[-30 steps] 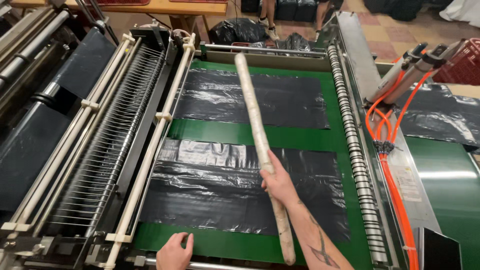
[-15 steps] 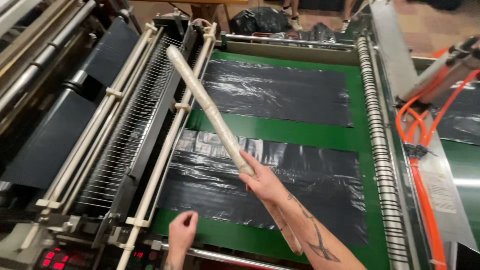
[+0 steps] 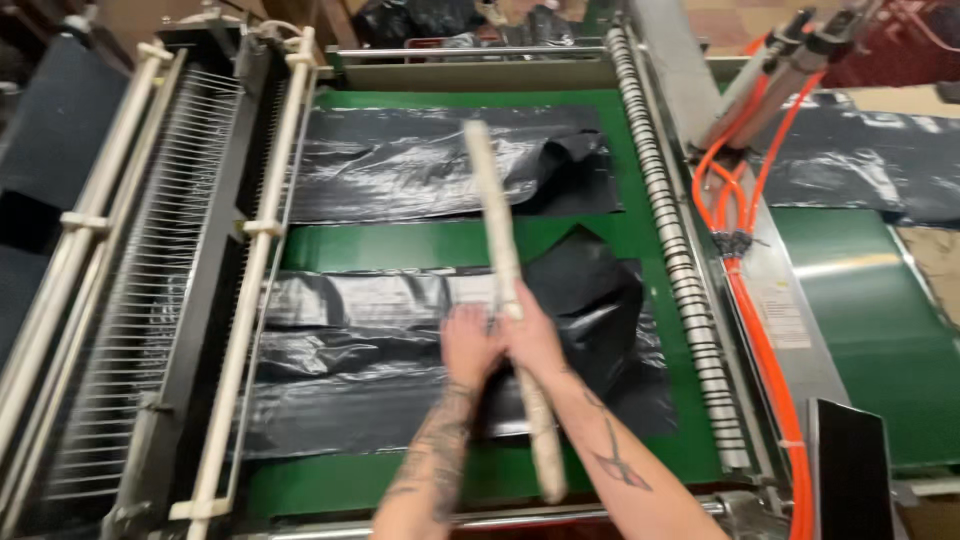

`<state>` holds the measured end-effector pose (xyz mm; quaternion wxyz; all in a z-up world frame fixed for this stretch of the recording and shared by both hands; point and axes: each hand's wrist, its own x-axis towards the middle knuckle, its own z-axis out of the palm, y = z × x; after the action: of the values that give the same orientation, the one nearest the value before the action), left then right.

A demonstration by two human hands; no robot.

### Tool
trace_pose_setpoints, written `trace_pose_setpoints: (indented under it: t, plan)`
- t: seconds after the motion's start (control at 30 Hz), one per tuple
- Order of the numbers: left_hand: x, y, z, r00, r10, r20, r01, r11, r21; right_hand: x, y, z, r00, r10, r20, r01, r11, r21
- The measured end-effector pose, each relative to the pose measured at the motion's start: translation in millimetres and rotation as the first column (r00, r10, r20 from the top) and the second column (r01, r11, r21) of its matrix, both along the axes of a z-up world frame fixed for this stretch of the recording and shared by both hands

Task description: The person uses a white cylindrical tool to press and smooth black plastic bags over items on a green conveyor belt. They repeatedly roll the tool along the bags to flatten them and then adjust the bags with their hands. The process is repeated for multiple items as they move along the conveyor.

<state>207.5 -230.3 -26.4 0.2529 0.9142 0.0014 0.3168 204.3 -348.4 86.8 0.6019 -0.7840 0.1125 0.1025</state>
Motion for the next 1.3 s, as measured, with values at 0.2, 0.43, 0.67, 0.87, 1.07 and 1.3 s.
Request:
trace_pose_setpoints:
  t: [0.2, 0.43, 0.67, 0.87, 1.07, 1.3]
  plan:
    - [-53, -151, -28, 0.847, -0.393, -0.359, 0.431, 0.902, 0.031, 9, -122, -27, 0.996, 0.001, -0.085, -0.058, 0.738, -0.672]
    - [-57, -53, -11, 0.828, -0.458, -0.323, 0.44, 0.888, -0.133, -5, -107, -35, 0.999, 0.035, -0.007, -0.033, 0.817, -0.576]
    - [-64, 128, 28, 0.927, -0.132, -0.352, 0.168, 0.983, 0.074, -11, -10, -22, 0.889, 0.354, 0.291, -0.213, 0.882, -0.421]
    - [-101, 222, 47, 0.969, 0.068, -0.238, -0.036, 0.99, 0.134, -20, 53, -32, 0.73, 0.603, 0.322, -0.467, 0.784, -0.409]
    - [-125, 266, 41, 0.976, 0.176, -0.13, -0.156, 0.976, 0.15, -39, 84, -9, 0.631, 0.734, 0.25, -0.609, 0.669, -0.426]
    - [-86, 273, 23, 0.982, 0.158, -0.099, -0.151, 0.986, 0.072, -46, 87, 25, 0.685, 0.701, 0.2, -0.64, 0.71, -0.293]
